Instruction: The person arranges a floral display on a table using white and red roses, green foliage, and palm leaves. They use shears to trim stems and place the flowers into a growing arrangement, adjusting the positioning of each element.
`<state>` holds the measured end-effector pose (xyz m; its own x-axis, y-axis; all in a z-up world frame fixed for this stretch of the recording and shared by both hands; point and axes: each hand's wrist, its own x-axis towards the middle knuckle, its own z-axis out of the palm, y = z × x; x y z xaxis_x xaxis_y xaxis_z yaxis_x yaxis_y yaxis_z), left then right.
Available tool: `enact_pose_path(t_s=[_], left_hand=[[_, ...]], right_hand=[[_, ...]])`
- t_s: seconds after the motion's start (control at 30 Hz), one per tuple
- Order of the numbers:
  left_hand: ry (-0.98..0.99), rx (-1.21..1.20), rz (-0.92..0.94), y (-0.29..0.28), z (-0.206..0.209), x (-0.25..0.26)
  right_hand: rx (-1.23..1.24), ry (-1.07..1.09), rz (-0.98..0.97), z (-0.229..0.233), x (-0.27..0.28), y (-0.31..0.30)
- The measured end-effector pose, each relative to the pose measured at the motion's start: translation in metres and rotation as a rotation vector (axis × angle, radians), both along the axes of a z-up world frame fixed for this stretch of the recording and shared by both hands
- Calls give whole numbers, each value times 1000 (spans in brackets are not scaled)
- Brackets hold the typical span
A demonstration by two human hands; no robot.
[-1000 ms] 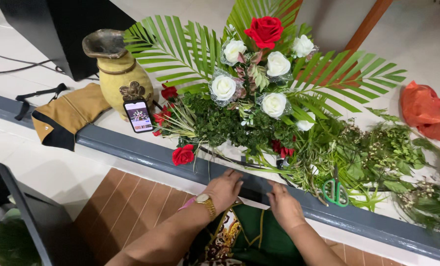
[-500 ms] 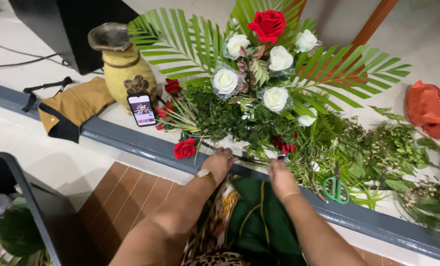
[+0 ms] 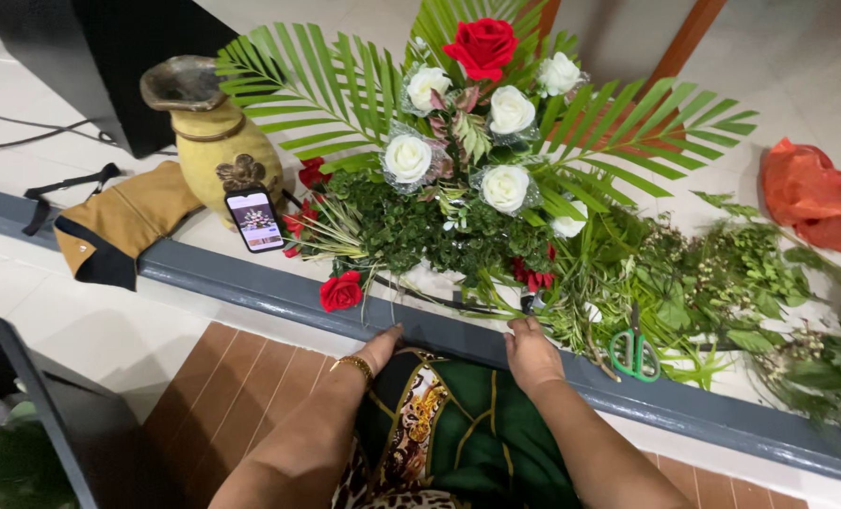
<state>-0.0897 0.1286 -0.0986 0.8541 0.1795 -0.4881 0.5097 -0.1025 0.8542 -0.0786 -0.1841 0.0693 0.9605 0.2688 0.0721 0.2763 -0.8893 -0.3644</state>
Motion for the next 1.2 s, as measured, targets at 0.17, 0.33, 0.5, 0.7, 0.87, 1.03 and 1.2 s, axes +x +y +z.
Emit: enact_pose_path(t_s=[0.17,0.33,0.5,0.7,0.87,1.03,1.2], left_hand=[[-90,271,-13,5,11,-9],[-56,246,-77,4,23,-11],[-123,410,-70,1,50,-18],[-302,440,176,-21,139,-44],[-605,274,342,-28,200,-54],[-822,307,467,-25,252,-31],[-957,400,528,-19,292,-1]], right_hand=[[-30,17,4,-4,7,2],[-64,40,-1,-5,5,1],[-72,42,7,-10,6,-1],[-68,33,-6,-9,8,-16],[-111,62,-13,-7,4,-18],[-146,52,0,-6,4,-17],[-169,65,-14,-9,4,-19]])
